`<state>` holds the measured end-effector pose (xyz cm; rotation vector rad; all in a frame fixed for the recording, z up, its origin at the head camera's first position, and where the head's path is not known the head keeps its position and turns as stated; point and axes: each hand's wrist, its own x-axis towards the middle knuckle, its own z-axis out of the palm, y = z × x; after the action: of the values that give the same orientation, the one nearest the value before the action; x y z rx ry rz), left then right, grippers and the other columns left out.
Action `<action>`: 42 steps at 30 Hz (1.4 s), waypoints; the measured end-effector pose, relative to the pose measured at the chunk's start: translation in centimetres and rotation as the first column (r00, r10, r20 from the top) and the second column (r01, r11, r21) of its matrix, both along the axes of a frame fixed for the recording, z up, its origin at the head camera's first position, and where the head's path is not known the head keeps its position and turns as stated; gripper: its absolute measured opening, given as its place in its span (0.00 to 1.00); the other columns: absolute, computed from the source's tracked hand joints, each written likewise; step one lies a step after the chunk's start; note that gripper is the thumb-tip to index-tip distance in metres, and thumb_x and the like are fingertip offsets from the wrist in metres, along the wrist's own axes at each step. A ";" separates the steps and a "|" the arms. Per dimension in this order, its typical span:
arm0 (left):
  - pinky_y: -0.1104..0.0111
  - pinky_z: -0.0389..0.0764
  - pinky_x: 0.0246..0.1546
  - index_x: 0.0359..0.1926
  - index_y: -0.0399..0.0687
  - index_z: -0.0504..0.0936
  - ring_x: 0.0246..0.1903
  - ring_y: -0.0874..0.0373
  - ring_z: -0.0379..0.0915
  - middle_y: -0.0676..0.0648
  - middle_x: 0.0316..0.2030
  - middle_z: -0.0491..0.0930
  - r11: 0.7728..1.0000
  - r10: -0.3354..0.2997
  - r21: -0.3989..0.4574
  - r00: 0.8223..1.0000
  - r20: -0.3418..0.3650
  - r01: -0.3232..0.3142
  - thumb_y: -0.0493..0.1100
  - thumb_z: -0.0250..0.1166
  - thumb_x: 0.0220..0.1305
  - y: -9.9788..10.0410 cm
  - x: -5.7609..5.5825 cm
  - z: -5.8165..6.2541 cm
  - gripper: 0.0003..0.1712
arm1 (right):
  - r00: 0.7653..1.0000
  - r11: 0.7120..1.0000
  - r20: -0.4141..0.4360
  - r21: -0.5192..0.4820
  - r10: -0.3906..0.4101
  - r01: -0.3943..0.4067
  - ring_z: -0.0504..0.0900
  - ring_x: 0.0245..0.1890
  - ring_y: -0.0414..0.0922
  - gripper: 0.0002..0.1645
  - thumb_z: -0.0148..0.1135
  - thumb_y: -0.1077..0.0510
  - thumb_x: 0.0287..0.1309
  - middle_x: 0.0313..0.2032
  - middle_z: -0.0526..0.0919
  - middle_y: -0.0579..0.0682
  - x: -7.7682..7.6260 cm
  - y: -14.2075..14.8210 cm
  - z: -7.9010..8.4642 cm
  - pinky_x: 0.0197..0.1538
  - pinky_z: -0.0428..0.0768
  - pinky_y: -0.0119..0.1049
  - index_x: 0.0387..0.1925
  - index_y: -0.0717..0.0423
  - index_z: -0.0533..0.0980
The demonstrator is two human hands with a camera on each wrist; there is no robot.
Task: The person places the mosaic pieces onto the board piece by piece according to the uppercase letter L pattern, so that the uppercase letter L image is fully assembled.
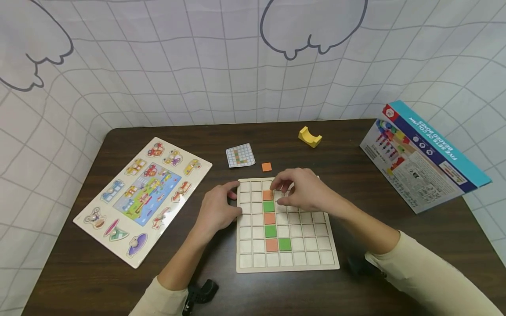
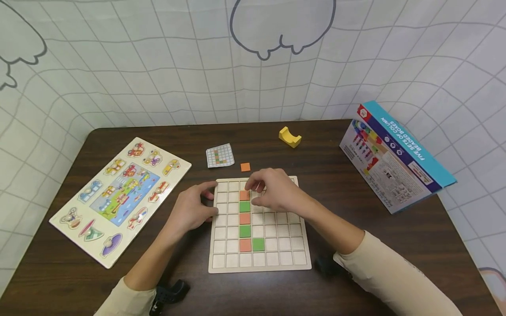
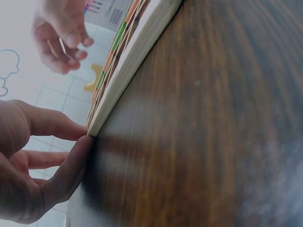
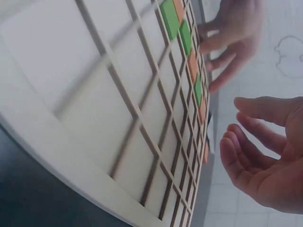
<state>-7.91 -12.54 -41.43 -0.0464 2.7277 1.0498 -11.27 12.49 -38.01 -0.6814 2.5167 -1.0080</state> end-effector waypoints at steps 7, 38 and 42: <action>0.66 0.72 0.31 0.68 0.48 0.79 0.35 0.52 0.74 0.48 0.40 0.82 1.000 0.004 0.001 1.000 0.004 -0.004 0.32 0.71 0.46 0.0 0.0 -0.1 0.43 | 0.999 0.998 -0.010 -0.029 -0.047 0.046 0.82 0.40 0.45 0.17 0.74 0.65 0.52 0.42 0.88 0.53 -2.8 0.0 -0.5 0.46 0.81 0.39 0.46 0.57 0.86; 0.66 0.72 0.33 0.69 0.49 0.79 0.28 0.56 0.75 0.48 0.39 0.81 1.000 0.001 0.000 1.000 0.009 -0.001 0.33 0.71 0.46 -0.1 0.0 0.1 0.43 | 0.993 0.992 0.016 0.038 -0.117 0.116 0.82 0.46 0.49 0.16 0.75 0.66 0.53 0.43 0.89 0.51 -8.5 -2.7 -2.7 0.53 0.80 0.45 0.46 0.54 0.88; 0.66 0.72 0.32 0.68 0.49 0.79 0.29 0.56 0.74 0.48 0.39 0.81 1.000 -0.001 -0.004 1.000 0.000 0.001 0.33 0.71 0.46 -0.1 0.0 -0.1 0.43 | 0.994 0.993 0.013 0.043 -0.107 0.106 0.83 0.45 0.48 0.16 0.75 0.66 0.53 0.42 0.89 0.51 -8.7 -2.9 -2.8 0.52 0.80 0.45 0.46 0.54 0.88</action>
<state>-7.92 -12.64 -41.49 -0.0462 2.7298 1.0441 -19.97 9.55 -40.83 -0.5299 2.5773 -0.9878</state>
